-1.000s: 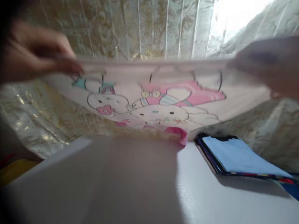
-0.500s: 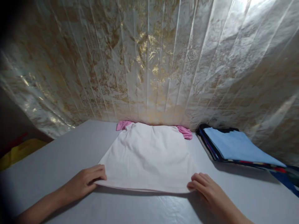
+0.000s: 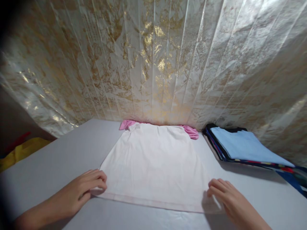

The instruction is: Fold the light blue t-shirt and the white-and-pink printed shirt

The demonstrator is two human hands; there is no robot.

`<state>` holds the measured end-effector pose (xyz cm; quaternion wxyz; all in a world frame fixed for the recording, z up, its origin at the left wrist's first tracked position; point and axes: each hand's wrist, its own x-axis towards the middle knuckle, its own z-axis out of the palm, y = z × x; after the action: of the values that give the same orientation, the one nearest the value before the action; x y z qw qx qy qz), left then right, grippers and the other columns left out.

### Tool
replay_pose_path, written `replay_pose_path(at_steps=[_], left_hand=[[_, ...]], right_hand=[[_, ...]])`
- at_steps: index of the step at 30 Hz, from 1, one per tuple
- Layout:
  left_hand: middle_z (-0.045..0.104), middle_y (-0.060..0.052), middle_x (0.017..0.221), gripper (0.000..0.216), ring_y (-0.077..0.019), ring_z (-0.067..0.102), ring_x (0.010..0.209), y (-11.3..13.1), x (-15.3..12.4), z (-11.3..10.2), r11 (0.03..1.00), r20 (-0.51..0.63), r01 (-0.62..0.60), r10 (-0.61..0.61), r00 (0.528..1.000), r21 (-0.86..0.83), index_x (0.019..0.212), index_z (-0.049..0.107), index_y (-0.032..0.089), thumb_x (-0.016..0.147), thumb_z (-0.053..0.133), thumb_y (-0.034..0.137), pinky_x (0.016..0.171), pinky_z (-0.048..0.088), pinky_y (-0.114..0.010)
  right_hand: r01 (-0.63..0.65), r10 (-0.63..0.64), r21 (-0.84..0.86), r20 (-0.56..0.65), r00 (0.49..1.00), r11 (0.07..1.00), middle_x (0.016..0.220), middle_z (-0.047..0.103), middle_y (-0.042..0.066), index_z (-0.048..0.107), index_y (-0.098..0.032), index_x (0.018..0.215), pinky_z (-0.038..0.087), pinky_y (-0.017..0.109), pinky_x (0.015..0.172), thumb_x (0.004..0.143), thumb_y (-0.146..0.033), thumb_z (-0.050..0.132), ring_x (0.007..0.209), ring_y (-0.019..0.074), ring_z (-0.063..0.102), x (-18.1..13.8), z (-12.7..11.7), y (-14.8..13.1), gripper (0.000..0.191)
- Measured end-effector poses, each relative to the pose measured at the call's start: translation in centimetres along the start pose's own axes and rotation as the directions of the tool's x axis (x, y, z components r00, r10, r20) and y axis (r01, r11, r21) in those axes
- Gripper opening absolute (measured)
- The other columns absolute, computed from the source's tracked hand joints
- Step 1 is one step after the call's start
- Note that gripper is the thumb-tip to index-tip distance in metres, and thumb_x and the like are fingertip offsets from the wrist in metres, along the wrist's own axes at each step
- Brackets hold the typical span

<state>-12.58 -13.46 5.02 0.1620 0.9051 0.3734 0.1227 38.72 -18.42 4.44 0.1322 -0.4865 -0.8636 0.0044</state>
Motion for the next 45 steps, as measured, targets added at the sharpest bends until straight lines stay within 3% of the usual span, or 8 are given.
replay_pose_path(at_steps=[6,10,14,20,29,33,39,45], left_hand=[[0.045,-0.006,0.146,0.041,-0.0207,0.041,0.133,1.2,6.7,1.3,0.988,0.077,-0.138,0.133,0.988,0.063,0.133,0.050,0.025,0.094,0.040,0.015,0.107,0.032,-0.039],[0.026,-0.007,0.156,0.049,-0.0204,0.023,0.144,-0.5,8.7,3.7,0.985,0.082,-0.111,0.101,0.992,0.134,0.148,0.031,0.024,0.100,0.039,0.025,0.113,0.025,-0.041],[0.024,-0.006,0.157,0.049,-0.0198,0.021,0.144,-2.2,7.8,4.9,0.985,0.012,-0.046,0.044,0.999,0.166,0.150,0.025,0.027,0.102,0.036,0.032,0.113,0.025,-0.041],[0.024,-0.006,0.157,0.052,-0.0219,0.023,0.144,-2.0,6.4,5.2,0.973,-0.045,0.026,-0.016,0.999,0.230,0.150,0.024,0.027,0.102,0.038,0.036,0.113,0.027,-0.042],[0.023,-0.006,0.156,0.063,-0.0237,0.031,0.141,0.8,0.4,6.5,0.931,-0.098,-0.068,0.110,0.989,0.358,0.153,0.007,0.026,0.100,0.038,0.041,0.110,0.033,-0.038],[0.028,-0.007,0.154,0.068,-0.0246,0.034,0.139,0.5,-1.3,7.1,0.883,-0.095,-0.204,0.267,0.959,0.423,0.154,0.007,0.022,0.098,0.035,0.049,0.106,0.037,-0.035],[0.035,-0.006,0.151,0.071,-0.0225,0.043,0.134,1.7,-2.0,6.2,0.845,-0.224,-0.035,0.181,0.957,0.533,0.154,0.009,0.023,0.096,0.043,0.048,0.104,0.038,-0.032],[0.035,-0.005,0.151,0.077,-0.0247,0.042,0.134,2.1,-3.8,6.7,0.831,-0.258,0.068,0.093,0.962,0.553,0.154,0.005,0.025,0.094,0.047,0.048,0.103,0.039,-0.032]], right_hand=[[0.103,-0.105,0.134,0.006,0.994,0.986,0.123,0.065,0.007,0.066,-0.026,0.111,0.050,0.036,0.092,0.090,-0.011,0.036,0.117,0.0216,0.057,8.6,2.5,-8.1,0.040],[0.104,-0.109,0.059,0.081,0.991,0.993,0.151,0.038,0.007,0.041,-0.027,0.144,0.034,0.050,0.108,0.095,-0.036,0.047,0.139,0.0283,0.034,10.9,7.2,-10.5,0.051],[0.077,-0.077,0.004,0.074,0.994,0.997,0.156,0.024,0.005,0.022,-0.031,0.151,0.029,0.051,0.111,0.096,-0.046,0.044,0.142,0.0292,0.027,10.2,9.5,-10.0,0.062],[0.094,-0.095,-0.084,-0.005,0.995,0.992,0.155,0.025,0.007,0.012,-0.028,0.153,0.031,0.049,0.108,0.096,-0.050,0.043,0.141,0.0304,0.029,9.5,9.3,-10.0,0.068],[0.202,-0.238,-0.219,-0.153,0.959,0.955,0.141,0.049,0.005,0.004,-0.024,0.154,0.048,0.036,0.091,0.094,-0.052,0.045,0.121,0.0270,0.057,5.0,12.5,-12.4,0.077],[0.155,-0.179,-0.201,-0.111,0.978,0.967,0.146,0.043,0.004,0.006,-0.028,0.154,0.050,0.035,0.091,0.095,-0.049,0.043,0.124,0.0255,0.054,4.1,11.3,-10.9,0.072],[-0.239,0.207,-0.225,-0.159,0.965,0.944,0.150,0.037,0.006,0.031,-0.027,0.149,0.041,0.051,0.103,0.093,-0.052,0.043,0.136,0.0311,0.039,2.3,9.7,-4.8,0.062],[-0.365,0.322,-0.245,-0.199,0.926,0.898,0.153,0.032,0.006,0.036,-0.022,0.148,0.040,0.049,0.106,0.092,-0.055,0.041,0.138,0.0306,0.034,-2.8,10.9,-3.1,0.065]])
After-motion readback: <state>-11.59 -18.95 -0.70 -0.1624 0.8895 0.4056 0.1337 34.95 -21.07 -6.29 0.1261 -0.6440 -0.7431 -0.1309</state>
